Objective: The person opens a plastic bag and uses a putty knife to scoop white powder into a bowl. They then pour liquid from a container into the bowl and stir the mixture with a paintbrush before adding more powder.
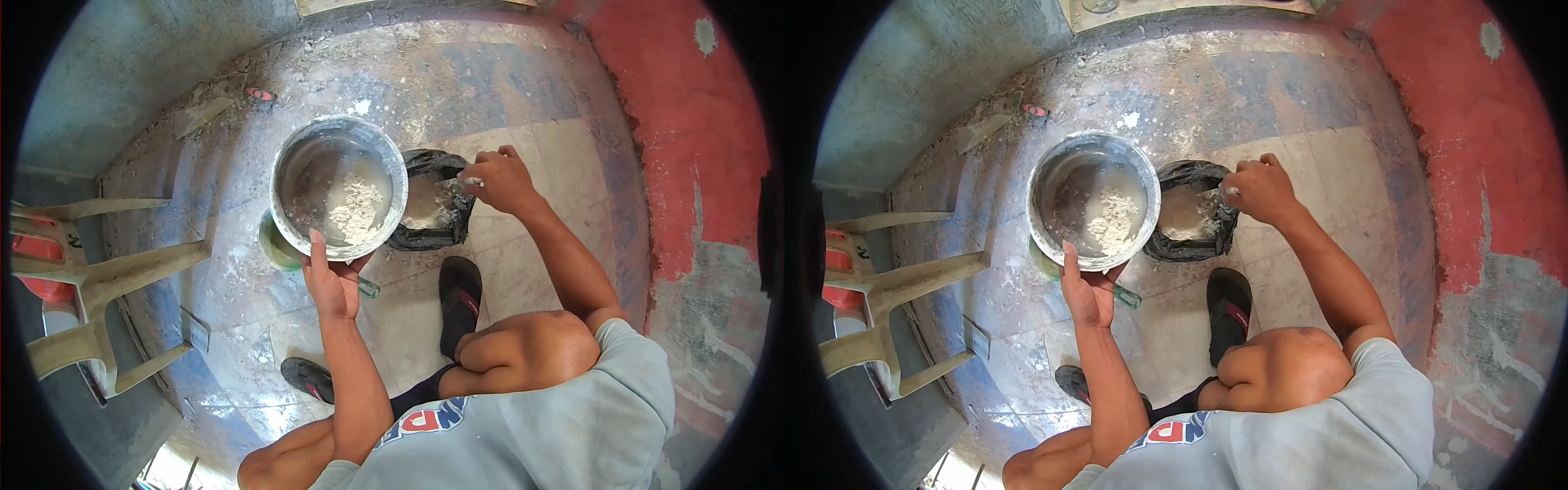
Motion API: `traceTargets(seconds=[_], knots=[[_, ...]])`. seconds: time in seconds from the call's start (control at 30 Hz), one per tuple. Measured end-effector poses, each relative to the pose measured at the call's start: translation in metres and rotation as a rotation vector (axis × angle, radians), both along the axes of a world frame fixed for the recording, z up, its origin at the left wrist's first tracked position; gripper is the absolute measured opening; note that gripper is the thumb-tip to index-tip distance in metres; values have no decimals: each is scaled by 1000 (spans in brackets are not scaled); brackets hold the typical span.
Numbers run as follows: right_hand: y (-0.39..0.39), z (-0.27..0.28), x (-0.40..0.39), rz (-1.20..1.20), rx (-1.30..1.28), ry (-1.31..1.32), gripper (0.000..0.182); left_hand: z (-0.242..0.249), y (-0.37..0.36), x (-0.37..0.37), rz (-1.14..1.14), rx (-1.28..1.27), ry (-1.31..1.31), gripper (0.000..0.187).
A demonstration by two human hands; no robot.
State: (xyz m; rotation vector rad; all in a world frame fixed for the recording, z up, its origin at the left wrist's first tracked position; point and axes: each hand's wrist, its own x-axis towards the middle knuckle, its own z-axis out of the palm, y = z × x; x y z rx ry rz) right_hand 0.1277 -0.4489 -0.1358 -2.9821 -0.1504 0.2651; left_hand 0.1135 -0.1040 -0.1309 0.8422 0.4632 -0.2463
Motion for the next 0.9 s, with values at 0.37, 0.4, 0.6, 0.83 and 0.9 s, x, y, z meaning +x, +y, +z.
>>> traceTargets(seconds=[0.37, 0.4, 0.6, 0.83, 0.9], knots=[[4, -61, 6, 70, -129, -164, 11, -1, 4, 2, -5, -83, -6, 58], [6, -59, 5, 62, -111, -99, 12, -1, 4, 2, -7, -83, -4, 58], [15, -70, -2, 71, -14, 26, 16, 1, 1, 2, -5, -54, -6, 59], [2, -49, -1, -38, 126, 123, 22, -2, 5, 2, -11, -76, -11, 57], [-7, -33, 0, -26, 138, 129, 22, -3, 5, 2, -5, -73, -16, 57]])
